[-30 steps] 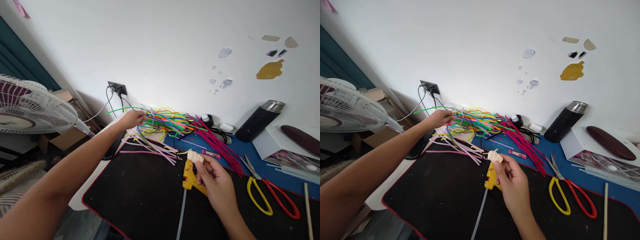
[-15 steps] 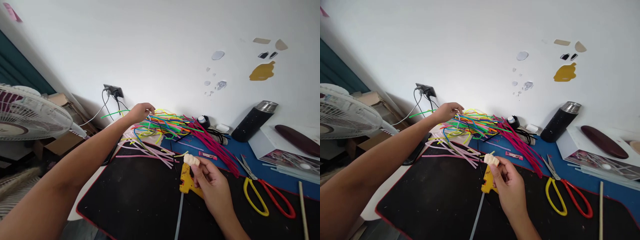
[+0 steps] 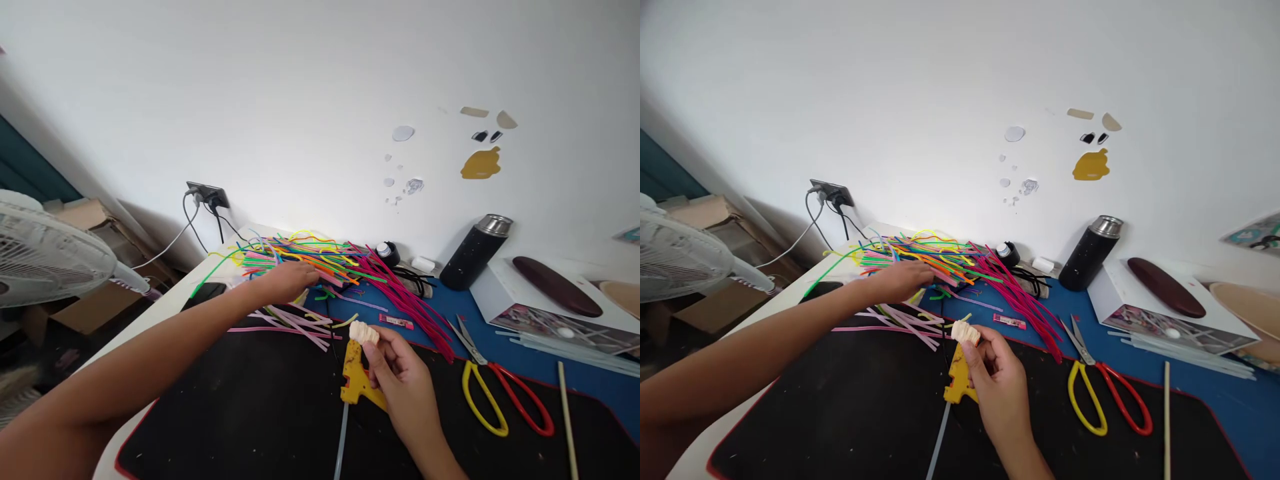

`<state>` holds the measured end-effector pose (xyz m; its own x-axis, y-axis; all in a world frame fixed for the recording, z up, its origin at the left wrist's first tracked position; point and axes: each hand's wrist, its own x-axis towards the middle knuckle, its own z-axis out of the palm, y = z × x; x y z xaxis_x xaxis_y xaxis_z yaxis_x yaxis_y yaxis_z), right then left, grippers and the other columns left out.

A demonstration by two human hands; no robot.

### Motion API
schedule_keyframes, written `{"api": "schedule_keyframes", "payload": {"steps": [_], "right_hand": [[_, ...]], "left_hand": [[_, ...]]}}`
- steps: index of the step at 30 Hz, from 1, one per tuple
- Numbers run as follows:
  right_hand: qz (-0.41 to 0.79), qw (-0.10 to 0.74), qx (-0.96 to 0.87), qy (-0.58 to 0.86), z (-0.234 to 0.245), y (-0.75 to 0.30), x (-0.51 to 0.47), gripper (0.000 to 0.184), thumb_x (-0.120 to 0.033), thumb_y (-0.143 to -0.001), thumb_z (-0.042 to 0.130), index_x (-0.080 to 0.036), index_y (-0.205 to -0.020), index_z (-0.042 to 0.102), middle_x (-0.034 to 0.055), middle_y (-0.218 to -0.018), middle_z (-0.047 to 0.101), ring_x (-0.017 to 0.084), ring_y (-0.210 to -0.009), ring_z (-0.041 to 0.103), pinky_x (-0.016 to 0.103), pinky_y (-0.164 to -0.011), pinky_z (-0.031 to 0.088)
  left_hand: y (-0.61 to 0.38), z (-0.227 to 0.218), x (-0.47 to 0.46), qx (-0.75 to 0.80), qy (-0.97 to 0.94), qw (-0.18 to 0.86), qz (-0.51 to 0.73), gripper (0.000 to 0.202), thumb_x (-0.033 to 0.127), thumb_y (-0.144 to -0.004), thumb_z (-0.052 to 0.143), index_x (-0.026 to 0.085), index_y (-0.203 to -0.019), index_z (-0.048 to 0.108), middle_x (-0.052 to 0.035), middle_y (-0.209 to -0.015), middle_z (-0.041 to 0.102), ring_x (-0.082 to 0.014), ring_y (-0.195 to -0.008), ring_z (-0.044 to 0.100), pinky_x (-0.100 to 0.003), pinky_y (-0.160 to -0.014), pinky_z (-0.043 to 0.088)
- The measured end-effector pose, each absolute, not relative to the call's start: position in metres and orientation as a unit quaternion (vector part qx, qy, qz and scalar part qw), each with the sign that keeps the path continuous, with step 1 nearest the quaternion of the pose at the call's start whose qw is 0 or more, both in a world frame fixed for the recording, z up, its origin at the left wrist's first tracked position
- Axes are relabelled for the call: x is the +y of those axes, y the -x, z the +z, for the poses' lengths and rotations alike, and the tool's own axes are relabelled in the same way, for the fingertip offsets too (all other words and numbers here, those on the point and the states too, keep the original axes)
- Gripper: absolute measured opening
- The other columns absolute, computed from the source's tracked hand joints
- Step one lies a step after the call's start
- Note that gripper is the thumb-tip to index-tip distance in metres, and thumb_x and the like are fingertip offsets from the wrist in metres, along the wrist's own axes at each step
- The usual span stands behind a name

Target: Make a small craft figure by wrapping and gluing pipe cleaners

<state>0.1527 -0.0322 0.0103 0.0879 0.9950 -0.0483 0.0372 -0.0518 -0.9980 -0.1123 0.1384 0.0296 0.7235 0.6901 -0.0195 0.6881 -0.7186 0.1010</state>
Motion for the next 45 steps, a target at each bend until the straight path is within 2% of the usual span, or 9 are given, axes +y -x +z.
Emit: {"api": "schedule_keyframes", "payload": {"steps": [7,10,16,20,25,28,34,41,45], "right_hand": [[0.493,0.487,-0.466,0.550,0.006,-0.151,-0.032,0.060,-0.068,-0.086,0.075,-0.017,-0.118,0.076,-0.0034,-0.066,0.051,0.015,-0.056,0.049,0.025,-0.052,0.044],[0.491,0.479,-0.471,0.555,0.005,-0.152,-0.031,0.060,-0.068,-0.086,0.075,-0.017,-0.117,0.076,-0.0036,-0.067,0.049,0.015,-0.057,0.049,0.025,-0.052,0.042],[0.487,0.466,-0.472,0.568,0.005,-0.152,-0.029,0.061,-0.070,-0.085,0.074,-0.017,-0.113,0.077,-0.0030,-0.066,0.050,0.014,-0.056,0.048,0.024,-0.050,0.039],[0.487,0.456,-0.478,0.571,0.001,-0.152,-0.028,0.062,-0.071,-0.086,0.072,-0.017,-0.116,0.078,-0.0020,-0.067,0.053,0.015,-0.056,0.049,0.024,-0.050,0.042],[0.489,0.436,-0.489,0.576,-0.001,-0.152,-0.031,0.055,-0.068,-0.089,0.071,-0.018,-0.113,0.078,-0.0006,-0.068,0.055,0.016,-0.060,0.049,0.023,-0.050,0.041],[0.482,0.431,-0.502,0.575,-0.001,-0.151,-0.032,0.052,-0.066,-0.090,0.071,-0.019,-0.112,0.078,-0.0004,-0.068,0.055,0.016,-0.061,0.050,0.022,-0.050,0.041],[0.485,0.433,-0.498,0.573,-0.001,-0.151,-0.034,0.054,-0.067,-0.090,0.071,-0.018,-0.113,0.078,0.0011,-0.070,0.058,0.017,-0.063,0.053,0.022,-0.051,0.045],[0.483,0.436,-0.499,0.572,-0.003,-0.151,-0.034,0.058,-0.070,-0.089,0.070,-0.018,-0.114,0.078,0.0021,-0.070,0.062,0.016,-0.060,0.055,0.022,-0.051,0.045],[0.482,0.436,-0.508,0.565,-0.005,-0.150,-0.036,0.057,-0.069,-0.089,0.070,-0.018,-0.114,0.078,0.0042,-0.074,0.067,0.019,-0.064,0.061,0.024,-0.055,0.051]], "left_hand": [[0.133,0.038,0.142,0.378,-0.914,0.129,0.066,0.027,0.040,-0.102,0.056,0.023,-0.115,0.072,-0.0092,-0.113,0.076,-0.0253,-0.104,0.071,-0.035,-0.091,0.055],[0.140,0.047,0.177,0.420,-0.894,0.092,0.126,0.033,0.037,-0.104,0.049,0.021,-0.122,0.071,-0.0124,-0.125,0.074,-0.0273,-0.120,0.067,-0.039,-0.105,0.050],[0.134,0.034,0.228,0.435,-0.892,0.118,-0.031,0.088,0.035,-0.074,0.082,0.024,-0.155,0.050,-0.0144,-0.159,0.057,-0.0322,-0.140,0.058,-0.039,-0.111,0.047],[0.121,0.023,0.231,0.448,-0.887,0.091,-0.071,0.061,0.039,-0.074,0.081,0.024,-0.131,0.068,-0.0145,-0.130,0.075,-0.0350,-0.114,0.072,-0.040,-0.094,0.055],[0.114,0.034,0.214,0.452,-0.890,0.039,-0.036,0.027,0.023,-0.085,0.065,0.021,-0.112,0.069,-0.0150,-0.116,0.075,-0.0352,-0.108,0.070,-0.043,-0.091,0.052],[0.113,0.044,0.195,0.444,-0.895,-0.034,0.006,0.035,0.009,-0.086,0.055,0.020,-0.117,0.066,-0.0163,-0.118,0.071,-0.0337,-0.114,0.065,-0.044,-0.098,0.048],[0.114,0.041,0.152,0.431,-0.892,-0.139,-0.007,0.049,0.010,-0.092,0.052,0.019,-0.139,0.062,-0.0174,-0.124,0.069,-0.0339,-0.118,0.062,-0.045,-0.100,0.046],[0.129,0.034,0.114,0.418,-0.905,-0.064,-0.051,0.061,0.040,-0.101,0.058,0.016,-0.156,0.049,-0.0160,-0.163,0.051,-0.0338,-0.148,0.047,-0.045,-0.120,0.036],[0.129,0.029,0.106,0.395,-0.916,-0.046,-0.056,0.050,0.009,-0.098,0.051,0.017,-0.146,0.058,-0.0145,-0.152,0.062,-0.0271,-0.138,0.058,-0.038,-0.113,0.045]]}}
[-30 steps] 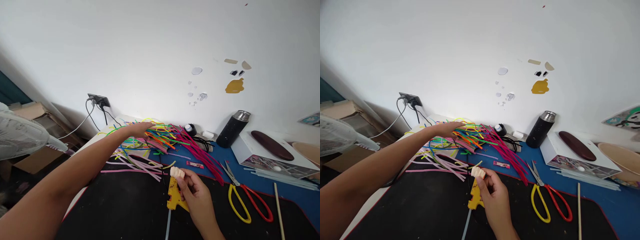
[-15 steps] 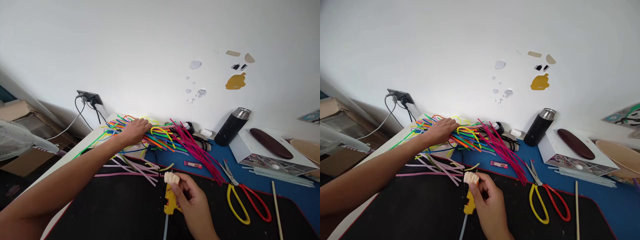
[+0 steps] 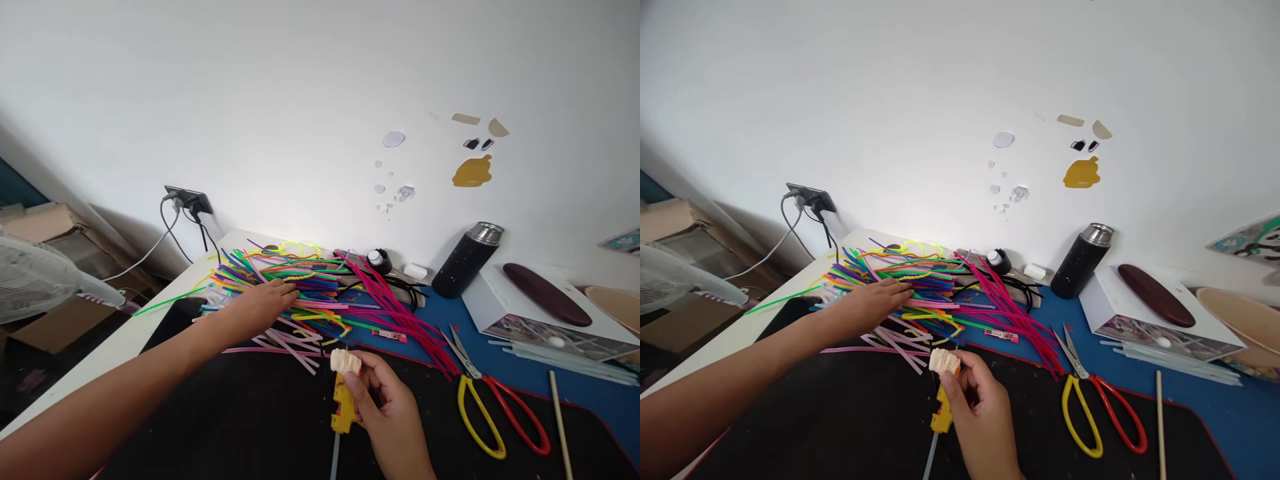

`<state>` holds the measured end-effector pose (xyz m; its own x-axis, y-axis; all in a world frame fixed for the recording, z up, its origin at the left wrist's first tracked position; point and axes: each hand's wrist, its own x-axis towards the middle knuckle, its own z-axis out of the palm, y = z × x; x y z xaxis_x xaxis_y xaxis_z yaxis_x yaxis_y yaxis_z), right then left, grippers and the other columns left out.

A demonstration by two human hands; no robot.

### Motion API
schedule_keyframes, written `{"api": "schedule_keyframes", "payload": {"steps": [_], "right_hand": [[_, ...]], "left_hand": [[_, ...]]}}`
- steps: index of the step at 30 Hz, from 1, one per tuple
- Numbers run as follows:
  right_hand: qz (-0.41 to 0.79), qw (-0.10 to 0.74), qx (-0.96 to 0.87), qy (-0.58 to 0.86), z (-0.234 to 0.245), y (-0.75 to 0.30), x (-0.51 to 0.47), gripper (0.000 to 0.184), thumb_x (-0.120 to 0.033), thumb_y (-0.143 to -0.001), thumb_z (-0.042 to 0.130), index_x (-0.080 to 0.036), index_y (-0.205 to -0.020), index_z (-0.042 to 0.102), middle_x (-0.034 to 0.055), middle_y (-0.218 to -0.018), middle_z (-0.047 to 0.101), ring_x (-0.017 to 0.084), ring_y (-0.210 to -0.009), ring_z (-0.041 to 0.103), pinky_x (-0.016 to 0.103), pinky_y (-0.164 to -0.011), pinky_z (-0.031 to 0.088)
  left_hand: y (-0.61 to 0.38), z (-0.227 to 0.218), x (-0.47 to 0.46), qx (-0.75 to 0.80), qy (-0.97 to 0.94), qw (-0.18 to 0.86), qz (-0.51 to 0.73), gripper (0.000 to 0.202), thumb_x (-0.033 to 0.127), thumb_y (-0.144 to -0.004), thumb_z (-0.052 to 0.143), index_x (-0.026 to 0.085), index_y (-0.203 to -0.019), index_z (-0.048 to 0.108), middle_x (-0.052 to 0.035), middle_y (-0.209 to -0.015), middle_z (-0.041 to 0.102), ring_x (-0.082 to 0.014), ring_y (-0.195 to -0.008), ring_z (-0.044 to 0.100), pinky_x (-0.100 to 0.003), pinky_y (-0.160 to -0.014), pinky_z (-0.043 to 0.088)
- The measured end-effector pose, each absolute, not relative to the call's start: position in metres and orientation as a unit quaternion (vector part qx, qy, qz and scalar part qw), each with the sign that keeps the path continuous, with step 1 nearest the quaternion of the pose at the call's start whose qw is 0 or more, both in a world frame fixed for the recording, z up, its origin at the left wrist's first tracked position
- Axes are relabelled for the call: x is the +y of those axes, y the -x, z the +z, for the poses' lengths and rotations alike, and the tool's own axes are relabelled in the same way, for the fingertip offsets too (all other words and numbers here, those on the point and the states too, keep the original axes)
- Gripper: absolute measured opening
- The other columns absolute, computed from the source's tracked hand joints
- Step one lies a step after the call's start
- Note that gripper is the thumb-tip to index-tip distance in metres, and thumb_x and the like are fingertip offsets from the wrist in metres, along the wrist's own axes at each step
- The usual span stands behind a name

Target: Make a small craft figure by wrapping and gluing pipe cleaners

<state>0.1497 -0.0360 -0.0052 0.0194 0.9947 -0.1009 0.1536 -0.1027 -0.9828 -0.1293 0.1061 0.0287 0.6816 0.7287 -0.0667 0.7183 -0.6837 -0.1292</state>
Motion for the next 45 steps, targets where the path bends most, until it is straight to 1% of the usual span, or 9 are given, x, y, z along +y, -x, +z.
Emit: {"api": "schedule_keyframes", "payload": {"steps": [4,9,12,17,21,24,26,33,45], "right_hand": [[0.485,0.435,-0.510,0.561,-0.007,-0.150,-0.036,0.056,-0.068,-0.091,0.070,-0.019,-0.117,0.077,0.0046,-0.077,0.068,0.019,-0.066,0.062,0.024,-0.057,0.052],[0.484,0.435,-0.511,0.561,-0.008,-0.152,-0.037,0.055,-0.067,-0.092,0.069,-0.019,-0.119,0.076,0.0031,-0.074,0.066,0.017,-0.062,0.058,0.023,-0.054,0.048],[0.487,0.434,-0.516,0.555,-0.008,-0.151,-0.038,0.053,-0.065,-0.092,0.070,-0.020,-0.117,0.076,0.0053,-0.080,0.070,0.019,-0.067,0.063,0.023,-0.057,0.051],[0.477,0.437,-0.523,0.555,-0.008,-0.150,-0.039,0.051,-0.064,-0.093,0.069,-0.019,-0.116,0.077,0.0048,-0.077,0.069,0.019,-0.066,0.064,0.023,-0.056,0.052],[0.460,0.436,-0.536,0.557,-0.007,-0.149,-0.039,0.050,-0.064,-0.092,0.070,-0.019,-0.114,0.078,0.0028,-0.073,0.065,0.017,-0.064,0.061,0.022,-0.054,0.050],[0.447,0.436,-0.542,0.562,-0.007,-0.149,-0.039,0.051,-0.065,-0.091,0.070,-0.019,-0.112,0.079,0.0022,-0.070,0.064,0.017,-0.062,0.060,0.022,-0.054,0.050],[0.447,0.432,-0.544,0.563,-0.006,-0.149,-0.039,0.052,-0.065,-0.092,0.069,-0.019,-0.112,0.079,0.0025,-0.071,0.064,0.017,-0.063,0.060,0.023,-0.055,0.051],[0.431,0.416,-0.565,0.567,-0.003,-0.148,-0.039,0.051,-0.064,-0.094,0.067,-0.019,-0.113,0.079,0.0010,-0.069,0.061,0.016,-0.061,0.058,0.022,-0.055,0.049],[0.425,0.412,-0.575,0.565,0.005,-0.143,-0.039,0.050,-0.064,-0.094,0.066,-0.018,-0.109,0.080,-0.0008,-0.064,0.057,0.015,-0.058,0.055,0.022,-0.052,0.046]], "left_hand": [[0.119,0.031,0.105,-0.410,0.909,0.041,0.062,0.041,-0.002,-0.089,0.052,0.018,-0.122,0.068,-0.0130,-0.123,0.072,-0.0271,-0.111,0.068,-0.037,-0.091,0.056],[0.111,0.044,0.104,-0.398,0.913,0.062,0.061,0.024,0.003,-0.095,0.052,0.016,-0.107,0.067,-0.0123,-0.107,0.072,-0.0283,-0.102,0.068,-0.039,-0.086,0.057],[0.115,0.052,0.106,-0.428,0.900,0.071,0.028,0.026,0.008,-0.098,0.053,0.017,-0.117,0.067,-0.0129,-0.119,0.071,-0.0295,-0.115,0.066,-0.040,-0.093,0.056],[0.129,0.068,0.123,-0.424,0.904,-0.044,-0.022,0.032,0.039,-0.103,0.059,0.026,-0.131,0.066,-0.0075,-0.139,0.067,-0.0248,-0.124,0.065,-0.036,-0.102,0.053],[0.137,0.070,0.147,-0.465,0.884,-0.003,-0.053,0.037,0.035,-0.103,0.053,0.024,-0.136,0.065,-0.0105,-0.139,0.067,-0.0283,-0.130,0.061,-0.043,-0.112,0.047],[0.138,0.054,0.161,-0.464,0.885,-0.032,0.016,0.076,0.036,-0.087,0.073,0.021,-0.157,0.048,-0.0157,-0.155,0.057,-0.0357,-0.144,0.051,-0.048,-0.120,0.040],[0.136,0.040,0.165,-0.456,0.885,-0.070,0.062,0.083,0.028,-0.084,0.073,0.020,-0.161,0.043,-0.0165,-0.151,0.061,-0.0340,-0.140,0.056,-0.045,-0.117,0.043],[0.129,0.026,0.156,-0.458,0.886,-0.067,0.035,0.073,0.006,-0.079,0.059,0.022,-0.150,0.056,-0.0126,-0.135,0.071,-0.0303,-0.126,0.067,-0.039,-0.108,0.052],[0.135,0.093,0.151,-0.479,0.875,-0.066,0.019,0.065,0.006,-0.082,0.053,0.024,-0.145,0.059,-0.0077,-0.144,0.067,-0.0254,-0.128,0.065,-0.036,-0.111,0.050]]}}
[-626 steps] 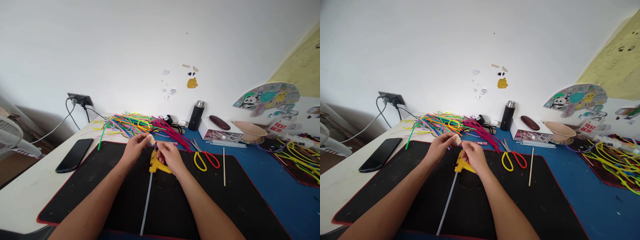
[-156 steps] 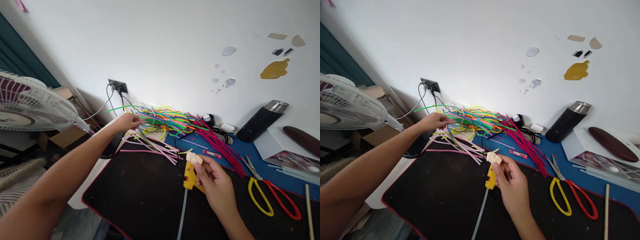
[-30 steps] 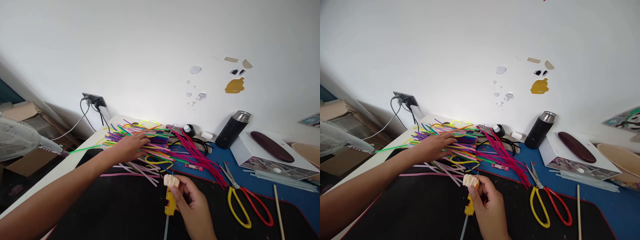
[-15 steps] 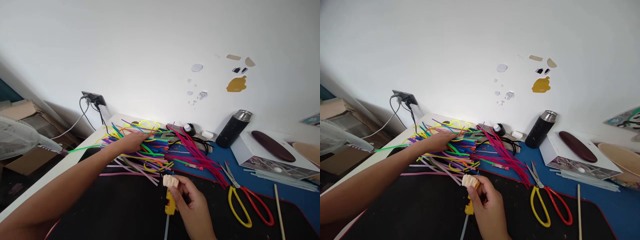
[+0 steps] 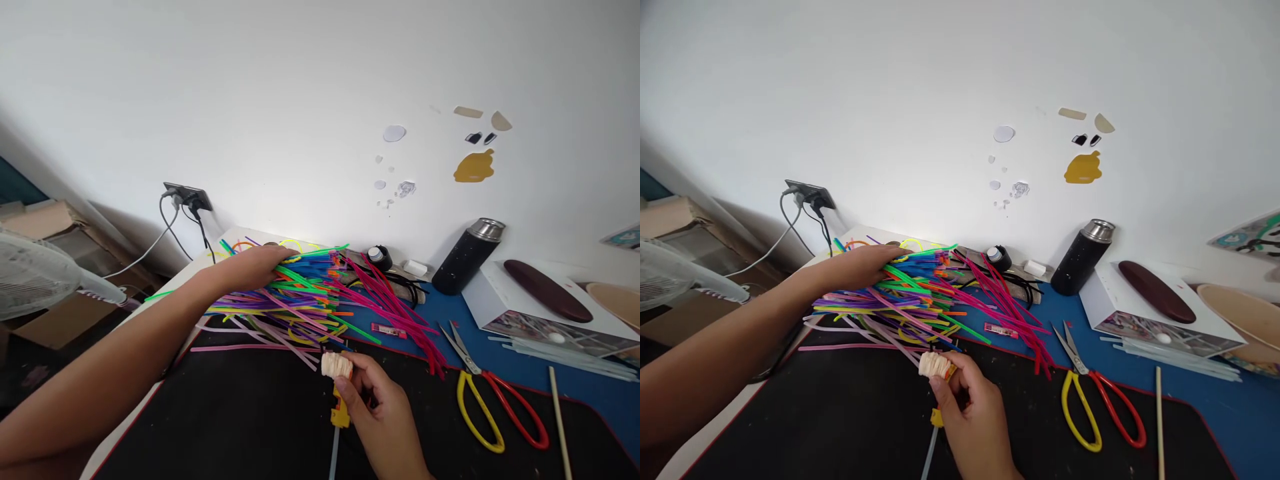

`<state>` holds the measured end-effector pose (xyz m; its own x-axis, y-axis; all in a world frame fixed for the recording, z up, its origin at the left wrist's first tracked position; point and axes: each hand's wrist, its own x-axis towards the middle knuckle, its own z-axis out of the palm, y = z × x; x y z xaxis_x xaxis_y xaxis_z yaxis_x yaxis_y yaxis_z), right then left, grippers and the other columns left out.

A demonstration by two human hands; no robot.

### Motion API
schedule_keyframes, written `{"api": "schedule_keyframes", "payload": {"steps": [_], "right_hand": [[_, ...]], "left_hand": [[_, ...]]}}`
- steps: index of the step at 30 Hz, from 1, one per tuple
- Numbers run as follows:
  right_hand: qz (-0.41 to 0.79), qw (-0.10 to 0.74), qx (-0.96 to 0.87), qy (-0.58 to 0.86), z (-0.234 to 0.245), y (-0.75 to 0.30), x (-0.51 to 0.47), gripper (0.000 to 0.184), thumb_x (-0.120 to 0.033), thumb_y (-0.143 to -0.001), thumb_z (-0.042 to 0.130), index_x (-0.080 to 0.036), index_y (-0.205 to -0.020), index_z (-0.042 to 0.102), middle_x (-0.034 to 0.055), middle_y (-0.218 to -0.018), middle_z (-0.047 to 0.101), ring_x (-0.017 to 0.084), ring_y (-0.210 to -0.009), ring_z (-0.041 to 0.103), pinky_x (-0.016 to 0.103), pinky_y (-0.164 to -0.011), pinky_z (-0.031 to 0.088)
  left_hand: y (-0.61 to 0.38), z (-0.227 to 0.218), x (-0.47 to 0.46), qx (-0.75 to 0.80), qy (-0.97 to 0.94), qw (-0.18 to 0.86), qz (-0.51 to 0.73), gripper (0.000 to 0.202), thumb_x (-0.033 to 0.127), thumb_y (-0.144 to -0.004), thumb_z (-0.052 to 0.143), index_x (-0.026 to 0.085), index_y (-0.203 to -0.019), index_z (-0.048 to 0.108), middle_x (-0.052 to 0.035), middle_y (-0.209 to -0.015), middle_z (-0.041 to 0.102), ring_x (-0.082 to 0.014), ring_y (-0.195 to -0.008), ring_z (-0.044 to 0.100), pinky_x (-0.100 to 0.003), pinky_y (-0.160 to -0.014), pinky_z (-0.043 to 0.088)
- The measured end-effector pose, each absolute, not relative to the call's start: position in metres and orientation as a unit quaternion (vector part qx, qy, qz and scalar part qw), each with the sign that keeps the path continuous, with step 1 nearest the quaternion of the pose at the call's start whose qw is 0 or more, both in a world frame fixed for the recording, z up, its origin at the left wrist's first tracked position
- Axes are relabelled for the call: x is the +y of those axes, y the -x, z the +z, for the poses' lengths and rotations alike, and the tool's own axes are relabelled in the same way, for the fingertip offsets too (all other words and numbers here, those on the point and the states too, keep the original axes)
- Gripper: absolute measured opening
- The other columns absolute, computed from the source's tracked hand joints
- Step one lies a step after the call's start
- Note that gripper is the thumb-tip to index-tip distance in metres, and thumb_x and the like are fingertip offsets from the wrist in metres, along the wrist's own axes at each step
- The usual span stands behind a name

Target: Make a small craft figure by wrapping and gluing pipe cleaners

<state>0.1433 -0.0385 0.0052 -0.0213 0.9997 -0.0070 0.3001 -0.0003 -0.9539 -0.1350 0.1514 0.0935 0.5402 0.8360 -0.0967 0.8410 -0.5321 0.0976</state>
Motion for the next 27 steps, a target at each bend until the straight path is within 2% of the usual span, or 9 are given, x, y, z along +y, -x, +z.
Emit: {"api": "schedule_keyframes", "payload": {"steps": [4,6,12,18,21,27], "right_hand": [[0.425,0.406,-0.585,0.559,0.008,-0.143,-0.038,0.050,-0.063,-0.095,0.065,-0.018,-0.110,0.080,-0.0007,-0.064,0.058,0.015,-0.057,0.055,0.021,-0.051,0.046],[0.419,0.404,-0.591,0.558,0.008,-0.143,-0.038,0.049,-0.063,-0.095,0.066,-0.019,-0.110,0.080,-0.0008,-0.063,0.058,0.015,-0.056,0.056,0.020,-0.051,0.046],[0.395,0.407,-0.604,0.560,0.001,-0.143,-0.041,0.044,-0.061,-0.096,0.067,-0.021,-0.111,0.080,-0.0019,-0.062,0.060,0.014,-0.055,0.058,0.019,-0.051,0.045],[0.386,0.409,-0.615,0.552,0.002,-0.143,-0.043,0.039,-0.057,-0.098,0.066,-0.022,-0.110,0.080,-0.0011,-0.063,0.063,0.014,-0.055,0.061,0.019,-0.051,0.045],[0.392,0.400,-0.615,0.555,0.002,-0.143,-0.043,0.039,-0.056,-0.098,0.066,-0.022,-0.112,0.079,-0.0009,-0.064,0.064,0.015,-0.057,0.063,0.020,-0.053,0.047],[0.385,0.405,-0.612,0.559,0.000,-0.143,-0.043,0.043,-0.059,-0.097,0.065,-0.022,-0.112,0.079,-0.0008,-0.063,0.063,0.015,-0.056,0.062,0.020,-0.051,0.046]], "left_hand": [[0.133,0.098,0.162,0.465,-0.884,0.044,-0.020,0.039,0.010,-0.082,0.054,0.023,-0.115,0.071,-0.0080,-0.124,0.071,-0.0252,-0.118,0.067,-0.034,-0.103,0.052],[0.130,0.096,0.166,0.470,-0.882,0.015,-0.022,0.030,0.014,-0.082,0.057,0.022,-0.108,0.071,-0.0090,-0.118,0.071,-0.0269,-0.115,0.067,-0.035,-0.100,0.053],[0.124,0.089,0.175,0.508,-0.860,-0.005,-0.040,0.030,0.024,-0.087,0.057,0.023,-0.114,0.070,-0.0101,-0.117,0.076,-0.0312,-0.110,0.071,-0.038,-0.091,0.055],[0.128,0.081,0.175,0.506,-0.860,0.040,-0.049,0.038,0.025,-0.092,0.050,0.025,-0.125,0.067,-0.0089,-0.117,0.079,-0.0295,-0.106,0.074,-0.036,-0.090,0.055],[0.130,0.080,0.174,0.518,-0.853,0.049,-0.031,0.042,0.027,-0.092,0.051,0.027,-0.133,0.063,-0.0079,-0.116,0.079,-0.0285,-0.103,0.074,-0.034,-0.085,0.055],[0.137,0.090,0.175,0.503,-0.863,0.024,0.037,0.029,0.032,-0.094,0.049,0.021,-0.108,0.072,-0.0102,-0.111,0.077,-0.0279,-0.102,0.071,-0.034,-0.086,0.053]]}}
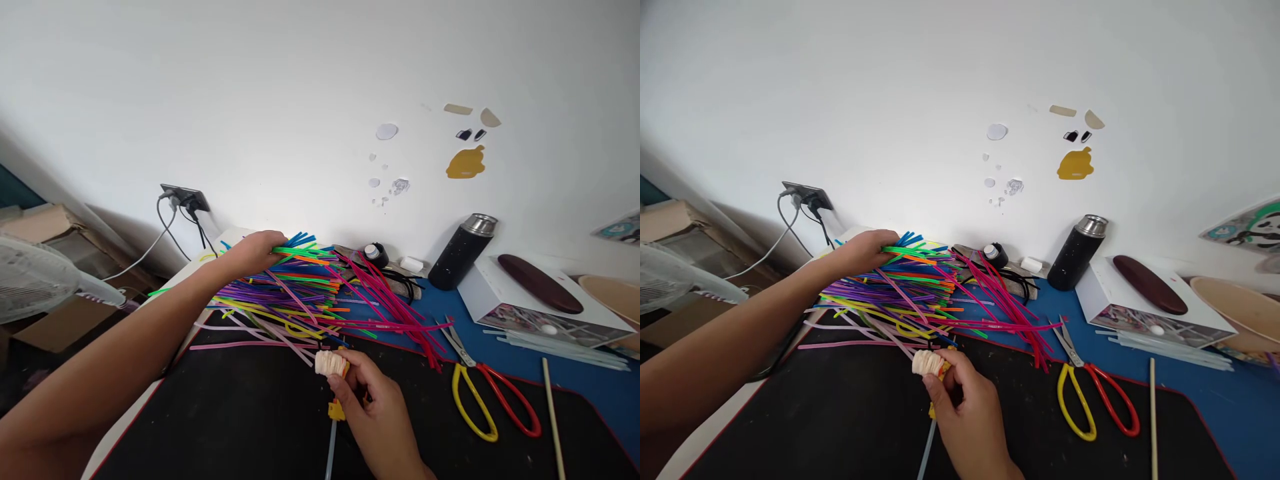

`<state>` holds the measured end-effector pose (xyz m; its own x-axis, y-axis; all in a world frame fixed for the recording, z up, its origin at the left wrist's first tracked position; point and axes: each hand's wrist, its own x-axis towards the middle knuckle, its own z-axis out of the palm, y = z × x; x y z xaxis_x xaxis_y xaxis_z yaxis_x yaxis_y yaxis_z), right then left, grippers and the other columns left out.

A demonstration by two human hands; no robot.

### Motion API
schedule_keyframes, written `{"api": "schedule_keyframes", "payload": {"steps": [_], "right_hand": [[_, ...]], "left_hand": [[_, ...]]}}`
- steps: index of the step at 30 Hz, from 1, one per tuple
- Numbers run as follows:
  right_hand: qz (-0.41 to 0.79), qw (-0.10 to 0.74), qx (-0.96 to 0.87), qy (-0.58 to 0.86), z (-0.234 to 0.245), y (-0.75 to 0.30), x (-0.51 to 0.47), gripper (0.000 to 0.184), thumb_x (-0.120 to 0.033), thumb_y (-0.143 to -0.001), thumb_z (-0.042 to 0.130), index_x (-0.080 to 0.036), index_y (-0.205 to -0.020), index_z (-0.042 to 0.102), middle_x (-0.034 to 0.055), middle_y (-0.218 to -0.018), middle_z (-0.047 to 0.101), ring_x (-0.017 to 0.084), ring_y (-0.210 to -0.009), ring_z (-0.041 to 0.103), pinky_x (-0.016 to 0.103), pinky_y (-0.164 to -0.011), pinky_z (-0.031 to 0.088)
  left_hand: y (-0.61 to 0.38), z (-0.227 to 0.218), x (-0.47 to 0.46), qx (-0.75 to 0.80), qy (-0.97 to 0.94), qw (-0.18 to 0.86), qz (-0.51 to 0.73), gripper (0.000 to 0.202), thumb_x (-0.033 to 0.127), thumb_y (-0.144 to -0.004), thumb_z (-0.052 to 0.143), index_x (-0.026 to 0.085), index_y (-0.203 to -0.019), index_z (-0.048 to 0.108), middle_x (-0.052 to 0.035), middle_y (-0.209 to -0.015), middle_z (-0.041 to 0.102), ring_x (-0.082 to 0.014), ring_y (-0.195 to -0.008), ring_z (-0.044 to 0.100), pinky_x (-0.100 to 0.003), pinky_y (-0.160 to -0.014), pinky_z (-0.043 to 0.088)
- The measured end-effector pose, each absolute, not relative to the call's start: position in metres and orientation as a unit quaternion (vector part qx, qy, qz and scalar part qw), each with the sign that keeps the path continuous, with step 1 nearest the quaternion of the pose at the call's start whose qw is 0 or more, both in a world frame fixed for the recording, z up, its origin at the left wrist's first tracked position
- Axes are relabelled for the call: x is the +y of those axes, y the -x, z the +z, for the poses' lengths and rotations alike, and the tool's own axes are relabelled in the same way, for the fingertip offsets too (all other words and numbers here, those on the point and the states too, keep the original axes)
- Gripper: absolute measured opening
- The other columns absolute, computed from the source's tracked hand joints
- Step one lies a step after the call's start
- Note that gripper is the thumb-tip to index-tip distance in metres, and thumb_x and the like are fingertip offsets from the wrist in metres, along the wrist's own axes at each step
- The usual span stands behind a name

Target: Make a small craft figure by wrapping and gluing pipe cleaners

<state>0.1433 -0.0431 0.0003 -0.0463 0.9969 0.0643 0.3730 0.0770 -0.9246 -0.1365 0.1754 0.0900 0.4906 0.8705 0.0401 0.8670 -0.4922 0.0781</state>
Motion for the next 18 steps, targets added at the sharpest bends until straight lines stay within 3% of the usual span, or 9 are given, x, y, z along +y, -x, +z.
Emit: {"api": "schedule_keyframes", "payload": {"steps": [5,10,14,18], "right_hand": [[0.392,0.389,-0.619,0.558,0.002,-0.145,-0.044,0.039,-0.056,-0.098,0.065,-0.023,-0.114,0.079,-0.0012,-0.065,0.064,0.015,-0.058,0.063,0.020,-0.053,0.047],[0.370,0.391,-0.631,0.558,0.003,-0.144,-0.044,0.037,-0.056,-0.098,0.066,-0.024,-0.111,0.080,-0.0015,-0.064,0.064,0.014,-0.057,0.063,0.020,-0.053,0.046],[0.359,0.402,-0.633,0.555,0.003,-0.142,-0.044,0.036,-0.055,-0.097,0.067,-0.024,-0.110,0.080,-0.0014,-0.063,0.064,0.014,-0.056,0.063,0.020,-0.053,0.047],[0.362,0.380,-0.640,0.560,0.003,-0.142,-0.044,0.037,-0.054,-0.098,0.065,-0.023,-0.113,0.079,-0.0014,-0.063,0.063,0.015,-0.056,0.062,0.022,-0.054,0.046]], "left_hand": [[0.138,0.090,0.169,0.466,-0.881,0.077,0.023,0.041,0.028,-0.089,0.057,0.023,-0.127,0.071,-0.0073,-0.127,0.074,-0.0258,-0.115,0.069,-0.033,-0.099,0.052],[0.136,0.072,0.165,0.449,-0.889,0.077,-0.039,0.062,0.031,-0.086,0.069,0.027,-0.147,0.061,-0.0102,-0.142,0.069,-0.0287,-0.131,0.063,-0.039,-0.112,0.048],[0.134,0.051,0.166,0.461,-0.883,0.075,-0.055,0.070,0.024,-0.086,0.067,0.027,-0.155,0.054,-0.0126,-0.145,0.069,-0.0311,-0.128,0.068,-0.041,-0.108,0.052],[0.133,0.044,0.165,0.482,-0.871,0.063,-0.067,0.057,0.017,-0.086,0.060,0.025,-0.142,0.065,-0.0138,-0.131,0.075,-0.0324,-0.117,0.073,-0.042,-0.099,0.057]]}}
